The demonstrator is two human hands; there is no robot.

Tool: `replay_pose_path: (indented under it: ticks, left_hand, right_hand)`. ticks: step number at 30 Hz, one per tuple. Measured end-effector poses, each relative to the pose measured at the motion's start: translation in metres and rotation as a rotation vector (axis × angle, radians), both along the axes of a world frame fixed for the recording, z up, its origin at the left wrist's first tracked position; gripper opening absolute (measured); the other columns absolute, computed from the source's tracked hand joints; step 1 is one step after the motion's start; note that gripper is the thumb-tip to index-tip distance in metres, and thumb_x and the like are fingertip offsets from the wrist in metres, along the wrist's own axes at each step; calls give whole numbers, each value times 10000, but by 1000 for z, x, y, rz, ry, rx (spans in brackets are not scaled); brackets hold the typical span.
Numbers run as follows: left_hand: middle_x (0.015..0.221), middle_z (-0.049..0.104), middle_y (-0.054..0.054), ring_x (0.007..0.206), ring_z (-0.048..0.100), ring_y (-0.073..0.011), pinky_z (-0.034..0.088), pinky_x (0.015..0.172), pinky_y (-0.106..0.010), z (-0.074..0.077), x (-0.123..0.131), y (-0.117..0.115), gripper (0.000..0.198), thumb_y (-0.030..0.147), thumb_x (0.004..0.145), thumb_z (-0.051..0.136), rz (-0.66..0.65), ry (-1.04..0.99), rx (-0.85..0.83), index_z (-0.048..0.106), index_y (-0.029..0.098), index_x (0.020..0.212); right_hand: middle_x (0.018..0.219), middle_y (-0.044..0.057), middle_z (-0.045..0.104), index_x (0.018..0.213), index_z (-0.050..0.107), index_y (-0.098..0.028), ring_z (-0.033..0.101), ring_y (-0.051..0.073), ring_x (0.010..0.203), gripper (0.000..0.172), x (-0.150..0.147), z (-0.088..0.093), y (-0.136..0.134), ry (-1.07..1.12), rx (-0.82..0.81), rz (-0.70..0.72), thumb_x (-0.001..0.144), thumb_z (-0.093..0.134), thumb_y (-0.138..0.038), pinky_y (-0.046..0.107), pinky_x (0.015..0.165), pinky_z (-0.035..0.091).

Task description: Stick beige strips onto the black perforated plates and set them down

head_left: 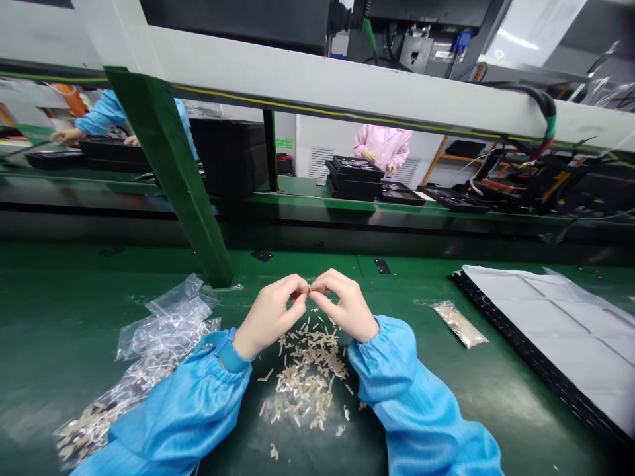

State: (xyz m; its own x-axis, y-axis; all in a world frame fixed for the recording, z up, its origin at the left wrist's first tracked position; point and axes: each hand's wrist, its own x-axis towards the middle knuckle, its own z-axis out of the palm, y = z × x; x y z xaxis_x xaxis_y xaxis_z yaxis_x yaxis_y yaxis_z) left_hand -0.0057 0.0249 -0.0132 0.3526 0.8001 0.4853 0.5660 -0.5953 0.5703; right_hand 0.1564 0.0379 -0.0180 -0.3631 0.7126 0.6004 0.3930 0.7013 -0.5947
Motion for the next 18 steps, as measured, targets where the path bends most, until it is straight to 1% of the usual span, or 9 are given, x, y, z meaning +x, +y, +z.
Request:
replay_pose_path:
  ticks: [4,7,9,12,13,14,16,18]
  left_hand:
    - [660,473,27,610,450,-110,353,586,-231,1,-1,1,98,131,788,426,-12,-9,-26,457,182,710]
    - [650,458,31,602,429,-108,342,583,-235,2,-5,4,90,147,783,431,-2,-71,-91,452,181,702]
    - [645,451,35,602,424,-105,346,582,-233,3,-8,7,76,176,784,439,-20,-187,-202,450,181,709]
    - [626,451,40,587,427,-94,353,560,-217,2,-10,10,68,199,774,444,-111,-443,-459,445,179,709]
    - [616,452,42,576,426,-88,348,547,-209,2,-10,11,63,195,764,447,-139,-520,-546,445,176,704]
    - [606,454,43,563,422,-82,341,533,-201,2,-9,11,56,187,750,452,-159,-582,-623,445,172,697]
    - [586,452,47,536,410,-69,324,511,-186,2,-8,11,48,177,727,466,-185,-665,-743,446,165,684]
    - [570,445,51,515,397,-59,315,497,-176,2,-6,10,48,179,711,477,-204,-697,-814,449,160,678]
  right_hand:
    - [707,20,610,725,611,-178,561,138,686,125,3,2,1,-18,2,24,824,537,-194,258,650,444]
    - [739,30,626,742,609,-175,577,134,711,144,8,4,4,-27,16,15,847,512,-191,248,666,447]
    - [738,35,624,735,600,-174,568,137,711,176,11,4,6,-107,75,-12,865,484,-201,254,665,432]
    - [649,27,580,658,569,-172,510,145,642,260,13,2,6,-341,249,-69,879,453,-242,288,629,374]
    - [637,24,567,649,560,-172,491,147,632,256,12,1,5,-396,299,-85,871,456,-244,297,624,354]
    - [646,24,563,658,557,-172,482,150,639,223,11,1,5,-421,332,-92,853,464,-225,303,627,341]
    - [708,29,579,720,561,-173,486,155,685,127,9,0,3,-395,357,-73,798,466,-141,309,655,336]
    - [753,32,593,769,560,-177,493,157,719,161,7,1,1,-328,368,-38,750,441,-70,316,687,341]
